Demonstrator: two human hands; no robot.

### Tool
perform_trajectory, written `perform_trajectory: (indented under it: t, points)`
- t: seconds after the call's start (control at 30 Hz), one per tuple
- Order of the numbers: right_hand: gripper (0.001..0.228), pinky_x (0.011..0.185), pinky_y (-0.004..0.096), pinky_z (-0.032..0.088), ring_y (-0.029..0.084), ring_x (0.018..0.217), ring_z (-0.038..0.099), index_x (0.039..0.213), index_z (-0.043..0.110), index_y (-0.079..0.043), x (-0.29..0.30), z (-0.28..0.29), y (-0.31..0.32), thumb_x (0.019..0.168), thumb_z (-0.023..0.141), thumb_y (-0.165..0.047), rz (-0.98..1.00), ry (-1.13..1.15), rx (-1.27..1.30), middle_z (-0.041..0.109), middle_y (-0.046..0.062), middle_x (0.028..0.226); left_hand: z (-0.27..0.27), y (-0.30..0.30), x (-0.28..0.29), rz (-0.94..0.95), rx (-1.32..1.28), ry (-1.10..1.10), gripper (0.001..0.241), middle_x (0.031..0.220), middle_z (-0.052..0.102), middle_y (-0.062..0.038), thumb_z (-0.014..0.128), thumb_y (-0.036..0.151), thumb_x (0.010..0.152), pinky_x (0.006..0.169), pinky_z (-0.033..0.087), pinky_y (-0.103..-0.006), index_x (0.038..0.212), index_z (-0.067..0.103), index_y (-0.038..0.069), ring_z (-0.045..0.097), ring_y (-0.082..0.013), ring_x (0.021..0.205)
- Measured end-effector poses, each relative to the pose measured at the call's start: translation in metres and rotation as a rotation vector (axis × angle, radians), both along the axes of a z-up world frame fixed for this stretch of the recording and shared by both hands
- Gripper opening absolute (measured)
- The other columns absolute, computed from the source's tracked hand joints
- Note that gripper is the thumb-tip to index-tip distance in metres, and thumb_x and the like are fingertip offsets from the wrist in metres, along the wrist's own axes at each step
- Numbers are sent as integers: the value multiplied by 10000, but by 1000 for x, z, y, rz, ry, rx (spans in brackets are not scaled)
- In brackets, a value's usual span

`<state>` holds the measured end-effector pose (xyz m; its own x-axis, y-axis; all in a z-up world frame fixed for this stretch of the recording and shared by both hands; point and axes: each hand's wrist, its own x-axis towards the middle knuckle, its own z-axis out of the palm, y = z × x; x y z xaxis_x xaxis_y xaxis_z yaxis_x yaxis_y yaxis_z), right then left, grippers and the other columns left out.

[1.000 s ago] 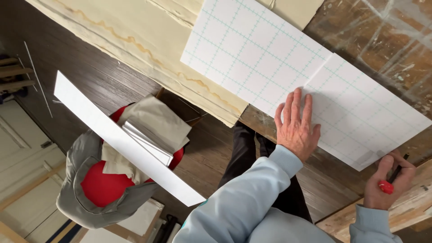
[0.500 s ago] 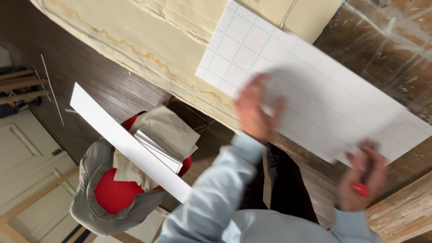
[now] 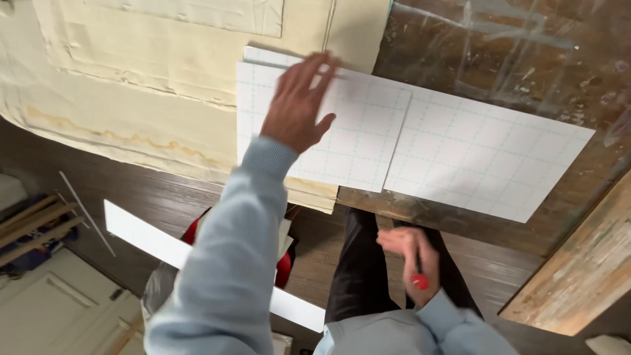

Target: Measuring and cutting pieces of foam board using a box cutter and straight edge.

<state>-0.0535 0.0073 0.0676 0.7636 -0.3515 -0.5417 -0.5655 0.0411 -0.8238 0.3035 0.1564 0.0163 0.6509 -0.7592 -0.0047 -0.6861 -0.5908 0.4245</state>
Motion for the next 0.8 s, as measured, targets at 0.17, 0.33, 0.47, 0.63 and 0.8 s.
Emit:
perform_trajectory:
  t: [0.17, 0.33, 0.47, 0.63, 0.8]
  points:
    - [431, 995, 422, 591, 325, 1186, 727, 1299, 572, 67, -16, -18, 49, 1086, 439, -283, -238, 136, 545, 707, 218, 1295, -13, -35, 19, -345, 306, -22, 789, 1336, 539, -161, 901, 269, 792, 1168, 398, -532, 1437, 489, 77, 527, -342, 1280]
    - [536, 1050, 424, 538, 311, 1317, 618, 1471, 445, 20, 19, 0, 58, 1029, 544, -266, -307, 99, 644, 584, 199, 1460, 26, -65, 38, -347, 451, 249, 781, 1242, 573, -153, 963, 287, 596, 1040, 467, -463, 1264, 612, 86, 547, -340, 1172]
    - [562, 1045, 419, 547, 315, 1305, 625, 1487, 435, 12, 5, 4, 53, 999, 591, -220, -397, 101, 656, 600, 200, 1448, 68, -69, 57, -341, 479, 650, 534, 1156, 672, -127, 941, 319, 725, 967, 494, -461, 1128, 694, 72, 611, -313, 1076]
    - [552, 1043, 359, 524, 245, 1286, 618, 1478, 444, 6, 10, 28, 24, 971, 622, -124, -436, -20, 572, 604, 166, 1420, 171, -80, 55, -172, 506, 845, 354, 856, 750, -95, 877, 282, 803, 745, 576, -418, 1004, 719, 37, 692, -251, 761]
    - [271, 866, 272, 503, 132, 1014, 582, 1202, 591, 7, 41, 32, -66, 960, 690, -63, -479, -279, 134, 608, 47, 1138, 189, -86, 17, -65, -185, 1083, 264, 999, 757, -57, 851, 125, 842, 884, 587, -338, 1055, 720, 42, 698, -149, 944]
